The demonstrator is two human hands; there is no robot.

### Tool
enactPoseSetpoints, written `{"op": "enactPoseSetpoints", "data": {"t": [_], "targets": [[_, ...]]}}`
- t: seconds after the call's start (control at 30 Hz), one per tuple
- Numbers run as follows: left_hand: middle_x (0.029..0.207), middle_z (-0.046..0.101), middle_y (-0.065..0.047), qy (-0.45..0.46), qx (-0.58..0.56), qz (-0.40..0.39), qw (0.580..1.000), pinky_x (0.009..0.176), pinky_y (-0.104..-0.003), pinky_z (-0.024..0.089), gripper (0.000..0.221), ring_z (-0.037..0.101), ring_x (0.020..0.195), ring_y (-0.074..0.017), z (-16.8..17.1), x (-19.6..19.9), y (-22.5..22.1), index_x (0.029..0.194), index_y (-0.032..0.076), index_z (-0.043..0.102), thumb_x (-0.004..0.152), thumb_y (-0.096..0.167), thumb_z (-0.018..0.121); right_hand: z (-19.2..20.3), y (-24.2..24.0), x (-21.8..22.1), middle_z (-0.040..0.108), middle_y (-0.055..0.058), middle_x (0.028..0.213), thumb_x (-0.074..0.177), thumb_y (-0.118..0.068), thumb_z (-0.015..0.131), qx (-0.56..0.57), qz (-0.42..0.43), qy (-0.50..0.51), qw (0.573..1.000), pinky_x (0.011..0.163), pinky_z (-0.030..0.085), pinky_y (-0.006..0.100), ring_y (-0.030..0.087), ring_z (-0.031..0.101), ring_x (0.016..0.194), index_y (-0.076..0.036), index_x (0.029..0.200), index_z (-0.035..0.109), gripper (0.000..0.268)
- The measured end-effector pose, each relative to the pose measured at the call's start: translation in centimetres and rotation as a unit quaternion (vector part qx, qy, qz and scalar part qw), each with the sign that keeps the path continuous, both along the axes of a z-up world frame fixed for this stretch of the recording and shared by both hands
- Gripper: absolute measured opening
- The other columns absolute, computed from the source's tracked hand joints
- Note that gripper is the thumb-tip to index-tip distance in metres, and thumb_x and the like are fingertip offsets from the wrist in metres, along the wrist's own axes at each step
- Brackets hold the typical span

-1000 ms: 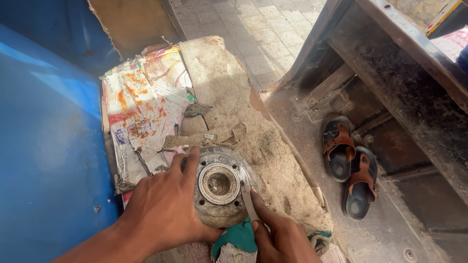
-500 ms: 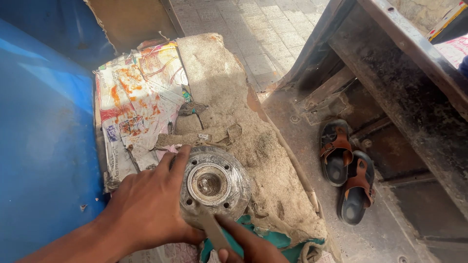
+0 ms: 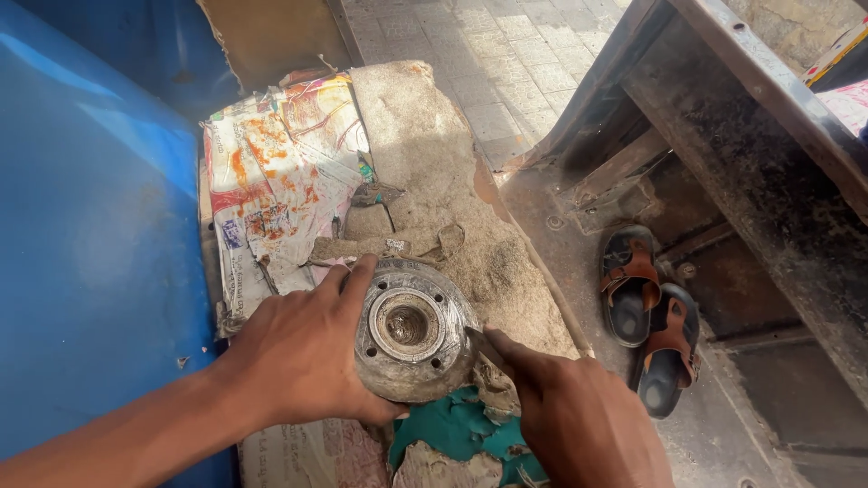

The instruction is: Cleaning and prying parts of a circular mechanical component using a screwdriver and utility blade.

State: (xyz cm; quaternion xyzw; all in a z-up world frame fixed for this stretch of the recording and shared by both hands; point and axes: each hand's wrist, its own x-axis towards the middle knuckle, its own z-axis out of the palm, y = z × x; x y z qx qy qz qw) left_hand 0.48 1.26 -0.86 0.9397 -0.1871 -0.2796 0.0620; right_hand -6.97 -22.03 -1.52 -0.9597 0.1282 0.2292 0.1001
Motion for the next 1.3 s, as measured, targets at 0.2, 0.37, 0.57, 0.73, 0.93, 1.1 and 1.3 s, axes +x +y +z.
{"op": "enactPoseSetpoints", "data": {"t": [0.2,0.37,0.57,0.73,0.93,1.1,1.3], "targets": [[0.152,0.035,-0.026,-0.005,-0.022,-0.011,1.000,0.103,-0.046,0.050,0.165,0.060,0.121,-0.0410,-0.6,-0.2,0.5,0.162,0.003,0.002,0.041,0.079,0.084,-1.0,0.4,-1.8,0.080,0.010,0.082,0.094,-0.060,0.061,0.015,0.066,0.021,0.998,0.080,0.059,0.044,0.022,0.078,0.079,-0.065,0.134,0.062,0.040],[0.157,0.026,-0.031,-0.019,-0.008,-0.022,1.000,0.105,-0.044,0.049,0.166,0.058,0.124,-0.0429,-0.1,-0.2,-0.1,0.163,0.002,0.000,0.044,0.077,0.087,-1.4,0.7,-2.1,0.074,0.011,0.085,0.104,-0.041,0.046,-0.085,0.023,0.187,0.978,0.086,0.063,0.037,0.019,0.079,0.082,-0.067,0.158,0.029,0.062],[0.157,0.032,-0.024,-0.050,-0.033,-0.015,0.998,0.102,-0.049,0.049,0.164,0.059,0.123,-0.0418,-0.9,-0.4,0.2,0.163,0.004,0.005,0.040,0.076,0.087,-0.8,0.8,-3.0,0.077,0.009,0.087,0.101,-0.041,0.055,-0.066,0.068,0.135,0.986,0.084,0.062,0.043,0.022,0.080,0.087,-0.067,0.151,0.030,0.062],[0.159,0.027,-0.029,-0.024,-0.001,-0.016,1.000,0.105,-0.045,0.050,0.165,0.059,0.125,-0.0413,-0.5,-0.2,-0.3,0.164,0.005,0.001,0.043,0.078,0.086,-1.0,1.3,-2.9,0.067,0.005,0.072,0.103,-0.036,0.050,-0.102,0.067,0.167,0.978,0.073,0.062,0.039,0.016,0.074,0.070,-0.068,0.155,0.021,0.068],[0.159,0.024,-0.032,-0.018,-0.002,-0.015,1.000,0.103,-0.046,0.051,0.166,0.059,0.124,-0.0428,-0.2,-0.1,-0.2,0.162,0.003,0.000,0.042,0.077,0.087,-2.4,0.6,-3.8,0.064,0.003,0.066,0.102,-0.043,0.049,-0.091,0.070,0.162,0.980,0.066,0.062,0.036,0.013,0.069,0.060,-0.068,0.153,0.030,0.060],[0.161,0.029,-0.024,0.004,0.003,0.008,1.000,0.104,-0.046,0.051,0.160,0.061,0.124,-0.0412,0.1,-0.3,-0.5,0.161,0.004,0.004,0.042,0.076,0.085,-6.0,-1.6,-5.2,0.081,0.010,0.095,0.104,-0.034,0.062,0.188,0.316,-0.194,0.909,0.058,0.061,0.039,0.022,0.079,0.075,-0.041,0.149,0.060,0.046],[0.162,0.025,-0.028,0.009,0.001,0.019,1.000,0.105,-0.045,0.052,0.161,0.062,0.123,-0.0420,0.5,-0.2,-0.3,0.162,0.005,0.004,0.042,0.074,0.086,-1.9,-1.0,-2.5,0.087,0.003,0.080,0.092,-0.024,0.067,0.127,0.084,0.046,0.987,0.074,0.063,0.041,0.019,0.086,0.076,-0.030,0.125,0.074,0.034]]}}
